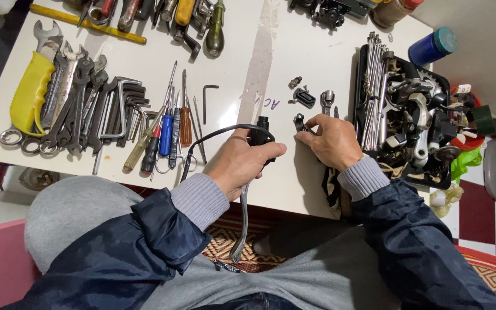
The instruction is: The person disassembles a bicycle brake lever assembly while sitting on the floor. They use a screwdriver to remove a screw and a small black cover, then use an Allen key to remove another screw and a small metal component.
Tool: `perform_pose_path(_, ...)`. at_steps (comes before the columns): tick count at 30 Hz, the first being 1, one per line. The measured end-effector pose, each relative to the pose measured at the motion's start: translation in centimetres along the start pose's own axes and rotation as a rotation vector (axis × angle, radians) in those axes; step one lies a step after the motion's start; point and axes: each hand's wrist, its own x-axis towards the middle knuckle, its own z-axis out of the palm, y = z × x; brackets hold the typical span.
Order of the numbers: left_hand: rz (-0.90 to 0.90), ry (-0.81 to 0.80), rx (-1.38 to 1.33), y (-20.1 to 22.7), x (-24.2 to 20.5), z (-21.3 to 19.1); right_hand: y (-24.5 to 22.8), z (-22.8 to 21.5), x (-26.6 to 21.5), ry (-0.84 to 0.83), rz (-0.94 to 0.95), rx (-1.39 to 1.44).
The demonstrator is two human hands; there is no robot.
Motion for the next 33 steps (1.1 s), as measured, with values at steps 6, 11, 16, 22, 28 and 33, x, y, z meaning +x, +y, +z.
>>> perform_pose_path(6, -0.008, -0.002, 0.002, 0.1, -0.2, -0.1, 0.1, 0.6, 0.1, -0.002, 0.132, 0.215)
perform_pose_path(11, -0.006, 0.005, -0.009, 0.3, -0.1, -0.2, -2.9, -1.5, -1.9, 0.005, 0.195, 0.486)
perform_pose_path(16, 0.0, 0.005, -0.025, 0.2, 0.1, -0.1, -1.4, -0.7, -0.6, 0.014, 0.194, 0.57)
perform_pose_path(22, -0.003, 0.009, -0.014, 0.4, -0.1, 0.0, 1.7, 0.5, 1.8, 0.096, 0.13, 0.392)
perform_pose_path(28, 0.011, 0.008, -0.022, 0.2, 0.2, 0.0, 4.9, 1.1, 4.2, 0.113, 0.128, 0.171)
perform_pose_path(33, 0.014, 0.007, -0.027, 0.2, 0.1, 0.0, 5.0, 1.1, 4.5, 0.128, 0.088, 0.01)
